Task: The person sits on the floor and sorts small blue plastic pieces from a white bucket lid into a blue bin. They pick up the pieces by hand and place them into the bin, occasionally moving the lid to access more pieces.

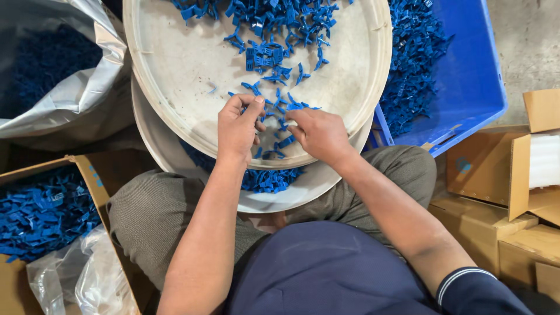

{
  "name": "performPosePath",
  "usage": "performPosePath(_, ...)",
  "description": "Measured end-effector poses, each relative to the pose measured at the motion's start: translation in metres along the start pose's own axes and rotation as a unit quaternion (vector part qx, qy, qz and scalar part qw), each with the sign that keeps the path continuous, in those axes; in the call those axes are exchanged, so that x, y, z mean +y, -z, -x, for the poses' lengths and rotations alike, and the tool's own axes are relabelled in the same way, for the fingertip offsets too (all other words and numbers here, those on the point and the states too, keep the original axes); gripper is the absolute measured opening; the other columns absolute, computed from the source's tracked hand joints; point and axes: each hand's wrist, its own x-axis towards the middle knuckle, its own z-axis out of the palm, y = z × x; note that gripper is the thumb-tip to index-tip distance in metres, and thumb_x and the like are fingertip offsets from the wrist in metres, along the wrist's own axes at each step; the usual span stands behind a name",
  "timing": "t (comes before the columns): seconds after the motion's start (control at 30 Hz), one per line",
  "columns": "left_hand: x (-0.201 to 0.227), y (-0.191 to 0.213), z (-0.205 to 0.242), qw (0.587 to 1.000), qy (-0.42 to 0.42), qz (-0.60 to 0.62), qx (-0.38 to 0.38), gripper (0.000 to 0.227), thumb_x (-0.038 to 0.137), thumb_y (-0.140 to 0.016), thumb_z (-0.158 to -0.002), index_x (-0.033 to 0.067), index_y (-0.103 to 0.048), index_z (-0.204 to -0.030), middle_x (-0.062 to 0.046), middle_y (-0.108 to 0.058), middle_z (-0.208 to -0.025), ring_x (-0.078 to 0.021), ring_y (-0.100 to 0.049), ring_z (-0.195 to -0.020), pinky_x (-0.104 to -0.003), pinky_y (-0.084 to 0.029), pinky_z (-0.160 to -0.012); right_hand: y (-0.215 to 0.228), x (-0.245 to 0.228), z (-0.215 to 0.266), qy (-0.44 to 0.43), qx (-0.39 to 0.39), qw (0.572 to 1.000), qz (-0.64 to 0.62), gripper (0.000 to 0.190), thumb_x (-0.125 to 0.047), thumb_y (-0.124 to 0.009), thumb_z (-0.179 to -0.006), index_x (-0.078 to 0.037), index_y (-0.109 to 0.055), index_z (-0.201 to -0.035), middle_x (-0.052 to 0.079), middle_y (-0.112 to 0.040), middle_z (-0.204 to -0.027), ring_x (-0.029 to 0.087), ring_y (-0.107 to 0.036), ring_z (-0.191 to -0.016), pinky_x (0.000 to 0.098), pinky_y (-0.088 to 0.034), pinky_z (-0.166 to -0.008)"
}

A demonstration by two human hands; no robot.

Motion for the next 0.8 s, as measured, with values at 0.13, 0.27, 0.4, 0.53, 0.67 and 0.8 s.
performPosePath(0.13, -0.002, 0.000, -0.002, 1.000, -0.006, 0.005, -0.007, 0.015, 0.025, -0.073, -0.093, 0.0114, -0.066, -0.093, 0.000, -0.065, -0.080, -0.0073, -0.058, -0.058, -0.023, -0.037, -0.039, -0.004, -0.001, 0.002, 0.010, -0.017, 1.000, 0.010, 0.019, -0.021, -0.071, -0.091, -0.017, -0.074, -0.109, 0.005, -0.066, -0.085, 0.028, -0.068, -0.078, 0.0417, -0.053, -0.065)
performPosePath(0.27, -0.001, 0.000, -0.002, 1.000, -0.008, -0.001, -0.007, 0.015, 0.025, -0.073, -0.093, 0.0111, -0.066, -0.093, 0.000, -0.065, -0.080, -0.0070, -0.058, -0.058, -0.023, -0.037, -0.039, -0.001, 0.006, 0.000, 0.021, -0.046, 0.998, 0.036, 0.012, -0.024, -0.072, -0.089, -0.016, -0.074, -0.098, 0.004, -0.063, -0.081, 0.027, -0.067, -0.075, 0.0421, -0.052, -0.061)
performPosePath(0.4, 0.002, 0.000, 0.000, 1.000, -0.008, 0.003, -0.001, 0.016, 0.025, -0.073, -0.094, 0.0103, -0.066, -0.093, -0.001, -0.065, -0.080, -0.0081, -0.058, -0.059, -0.023, -0.037, -0.040, 0.004, 0.011, 0.010, 0.028, -0.055, 0.998, 0.032, 0.008, -0.024, -0.071, -0.089, -0.017, -0.074, -0.091, 0.004, -0.064, -0.079, 0.027, -0.067, -0.074, 0.0420, -0.052, -0.061)
performPosePath(0.53, 0.003, 0.000, 0.000, 1.000, -0.004, 0.012, -0.016, 0.017, 0.026, -0.072, -0.094, 0.0102, -0.066, -0.094, -0.002, -0.065, -0.082, -0.0085, -0.058, -0.060, -0.023, -0.037, -0.040, 0.000, 0.014, 0.015, -0.040, -0.060, 0.997, 0.019, 0.013, -0.025, -0.071, -0.092, -0.013, -0.071, -0.088, 0.006, -0.068, -0.083, 0.031, -0.067, -0.075, 0.0445, -0.052, -0.065)
performPosePath(0.67, 0.000, -0.001, 0.002, 1.000, -0.010, 0.009, -0.008, 0.017, 0.027, -0.070, -0.095, 0.0111, -0.067, -0.095, -0.003, -0.065, -0.083, -0.0085, -0.058, -0.060, -0.022, -0.037, -0.040, 0.002, 0.004, 0.017, -0.099, -0.052, 0.994, -0.011, 0.016, -0.028, -0.071, -0.091, -0.012, -0.073, -0.090, 0.008, -0.071, -0.084, 0.031, -0.070, -0.075, 0.0440, -0.053, -0.065)
performPosePath(0.8, 0.009, 0.007, -0.005, 0.984, -0.110, 0.118, 0.069, 0.014, 0.024, -0.069, -0.098, 0.0103, -0.064, -0.097, -0.005, -0.065, -0.083, -0.0112, -0.057, -0.056, -0.023, -0.037, -0.039, -0.001, -0.009, 0.003, -0.116, -0.035, 0.992, 0.020, 0.025, -0.036, -0.076, -0.087, -0.012, -0.074, -0.090, 0.010, -0.072, -0.084, 0.033, -0.070, -0.075, 0.0453, -0.053, -0.064)
